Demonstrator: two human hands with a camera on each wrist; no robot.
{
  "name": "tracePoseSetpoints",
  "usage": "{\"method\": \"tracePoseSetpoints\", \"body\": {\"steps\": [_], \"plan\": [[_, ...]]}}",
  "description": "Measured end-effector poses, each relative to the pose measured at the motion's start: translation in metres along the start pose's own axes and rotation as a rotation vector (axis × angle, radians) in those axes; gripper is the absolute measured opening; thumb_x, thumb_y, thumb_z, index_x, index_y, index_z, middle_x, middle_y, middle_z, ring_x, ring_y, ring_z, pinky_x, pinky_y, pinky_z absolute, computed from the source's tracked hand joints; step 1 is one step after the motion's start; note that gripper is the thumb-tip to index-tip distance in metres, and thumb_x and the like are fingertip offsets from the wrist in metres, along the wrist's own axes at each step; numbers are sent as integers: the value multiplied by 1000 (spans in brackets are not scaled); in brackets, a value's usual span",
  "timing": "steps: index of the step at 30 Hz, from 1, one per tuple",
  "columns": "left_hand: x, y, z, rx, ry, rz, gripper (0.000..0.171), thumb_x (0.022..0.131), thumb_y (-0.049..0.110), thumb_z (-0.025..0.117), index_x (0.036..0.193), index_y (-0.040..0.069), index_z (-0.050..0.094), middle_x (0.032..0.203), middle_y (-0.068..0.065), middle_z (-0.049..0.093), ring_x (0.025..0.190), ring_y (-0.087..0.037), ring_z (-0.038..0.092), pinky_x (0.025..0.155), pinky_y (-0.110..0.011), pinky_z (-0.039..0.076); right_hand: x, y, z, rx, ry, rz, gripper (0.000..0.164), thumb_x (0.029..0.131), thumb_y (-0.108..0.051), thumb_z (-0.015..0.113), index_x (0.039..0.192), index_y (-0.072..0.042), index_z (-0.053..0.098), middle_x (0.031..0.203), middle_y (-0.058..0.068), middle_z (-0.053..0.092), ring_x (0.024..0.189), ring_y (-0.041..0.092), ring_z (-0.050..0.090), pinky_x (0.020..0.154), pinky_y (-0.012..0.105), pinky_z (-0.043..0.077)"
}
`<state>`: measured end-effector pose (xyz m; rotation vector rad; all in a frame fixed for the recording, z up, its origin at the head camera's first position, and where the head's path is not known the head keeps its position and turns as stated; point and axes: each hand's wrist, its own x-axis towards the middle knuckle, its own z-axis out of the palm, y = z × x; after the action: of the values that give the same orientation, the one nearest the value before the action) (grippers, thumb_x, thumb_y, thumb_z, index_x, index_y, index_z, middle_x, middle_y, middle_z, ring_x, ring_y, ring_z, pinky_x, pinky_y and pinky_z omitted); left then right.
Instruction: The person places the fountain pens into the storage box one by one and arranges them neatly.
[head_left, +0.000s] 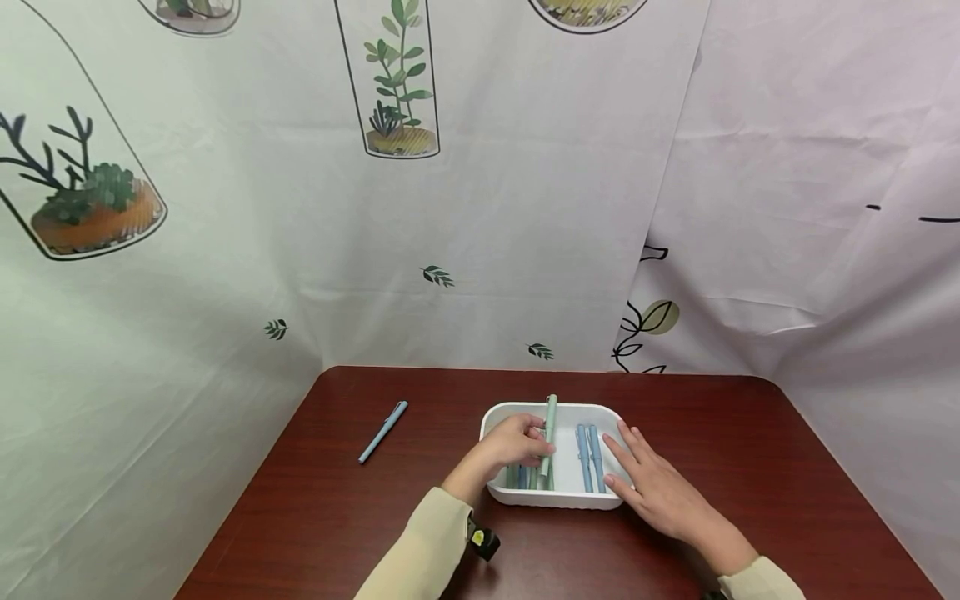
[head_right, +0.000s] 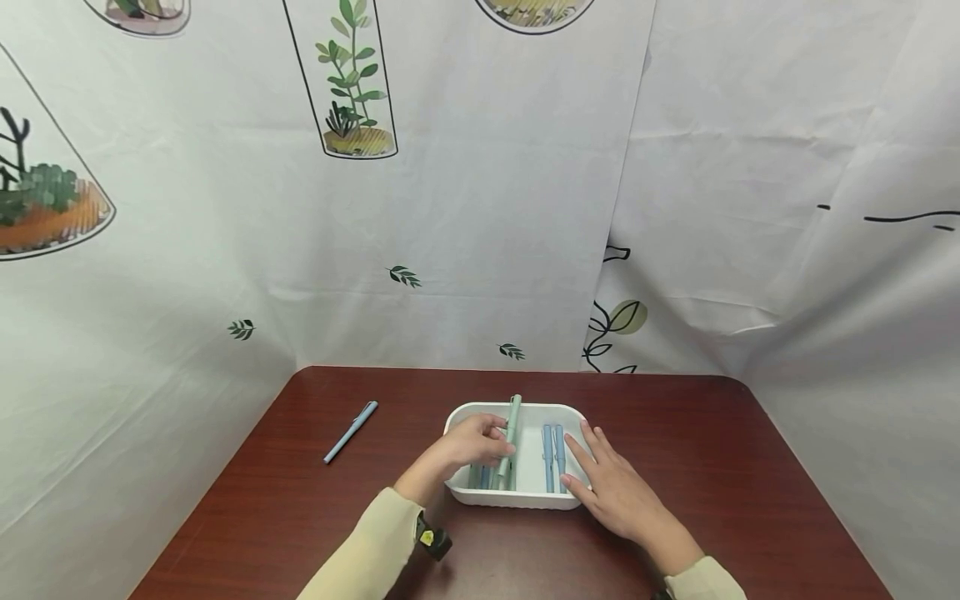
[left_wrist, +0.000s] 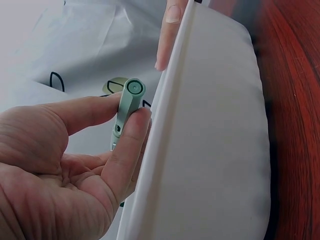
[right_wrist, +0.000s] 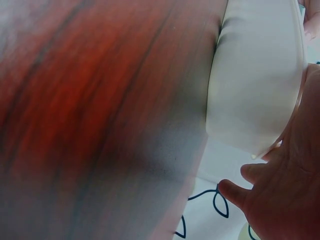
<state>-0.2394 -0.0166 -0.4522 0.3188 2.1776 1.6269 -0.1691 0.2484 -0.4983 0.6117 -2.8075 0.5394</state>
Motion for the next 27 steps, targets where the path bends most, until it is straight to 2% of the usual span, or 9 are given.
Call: {"method": "tracePoseSetpoints", "body": {"steps": [7, 14, 21, 27], "plan": [[2, 0, 6, -6, -11, -4, 45, 87, 0, 74, 127, -10, 55, 89, -8, 62, 76, -17, 65, 74, -38, 62, -1, -1, -1, 3, 5, -2, 62, 103, -44, 56, 154, -11, 44, 164, 21, 27, 145, 51, 32, 109, 63, 38], [6, -1, 13, 2, -14, -36, 46, 86, 0, 76, 127, -11, 57, 90, -9, 62, 74, -19, 66, 71, -36, 62, -1, 0, 0, 5, 8, -8, 62, 102, -44, 56, 154, -11, 45, 164, 21, 27, 144, 51, 32, 108, 63, 38], [10, -3, 21, 35, 0, -67, 43, 85, 1, 78, 123, -8, 60, 89, -9, 62, 72, -19, 69, 68, -34, 61, 0, 0, -2, 12, -3, -6, 62, 103, -44, 56, 154, -11, 44, 164, 21, 26, 145, 51, 31, 109, 62, 37], [14, -6, 29, 53, -7, -91, 37, 85, 1, 78, 117, -6, 62, 85, -9, 61, 64, -16, 65, 65, -31, 60, 0, 0, -2, 10, 1, -12, 62, 103, -43, 56, 154, -10, 44, 164, 22, 27, 145, 51, 32, 109, 63, 38]]}}
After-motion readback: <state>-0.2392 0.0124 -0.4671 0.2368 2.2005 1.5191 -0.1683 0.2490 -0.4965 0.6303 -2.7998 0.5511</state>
